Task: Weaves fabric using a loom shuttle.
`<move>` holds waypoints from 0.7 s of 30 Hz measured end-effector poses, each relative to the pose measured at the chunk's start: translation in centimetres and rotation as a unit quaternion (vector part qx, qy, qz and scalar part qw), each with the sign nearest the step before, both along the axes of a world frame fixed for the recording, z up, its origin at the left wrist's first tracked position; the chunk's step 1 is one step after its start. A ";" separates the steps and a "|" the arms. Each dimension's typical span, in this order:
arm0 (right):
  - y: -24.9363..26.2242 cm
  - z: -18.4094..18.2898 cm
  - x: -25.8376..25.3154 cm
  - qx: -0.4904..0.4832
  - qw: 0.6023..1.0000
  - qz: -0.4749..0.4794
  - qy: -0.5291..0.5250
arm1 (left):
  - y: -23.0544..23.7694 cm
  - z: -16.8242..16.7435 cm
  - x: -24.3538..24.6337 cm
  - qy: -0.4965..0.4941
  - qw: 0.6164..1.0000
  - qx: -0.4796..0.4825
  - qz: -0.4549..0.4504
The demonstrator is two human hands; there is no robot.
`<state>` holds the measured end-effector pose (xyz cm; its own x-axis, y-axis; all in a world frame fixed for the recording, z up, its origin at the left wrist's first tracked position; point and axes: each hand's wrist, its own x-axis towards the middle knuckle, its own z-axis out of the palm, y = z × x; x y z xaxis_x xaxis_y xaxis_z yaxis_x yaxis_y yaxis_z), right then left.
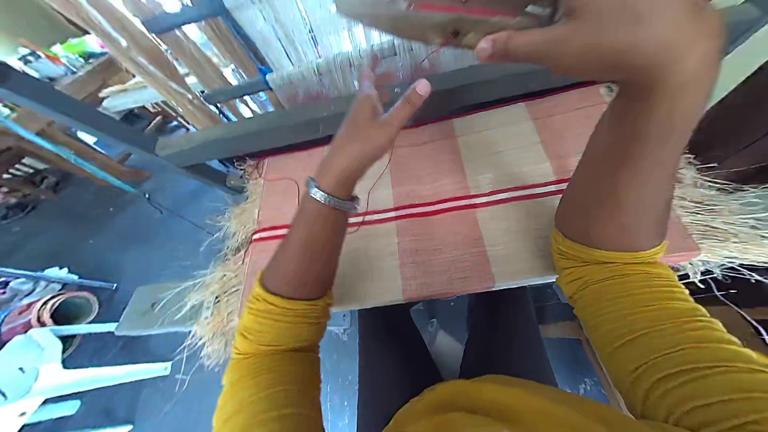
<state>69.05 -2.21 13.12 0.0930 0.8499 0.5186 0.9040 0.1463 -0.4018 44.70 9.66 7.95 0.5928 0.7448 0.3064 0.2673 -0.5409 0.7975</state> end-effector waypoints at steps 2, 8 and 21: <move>0.9 0.2 -0.6 -0.018 0.999 0.021 -0.022 | -0.5 -1.9 2.0 -0.102 0.993 -0.026 -0.061; 2.7 -0.2 0.0 -0.049 0.998 0.007 -0.030 | -3.1 -6.9 1.3 -0.255 0.963 -0.082 -0.031; 3.6 -1.3 7.4 -0.043 0.991 -0.093 0.082 | -5.5 -14.6 -17.2 -0.107 0.972 0.001 0.208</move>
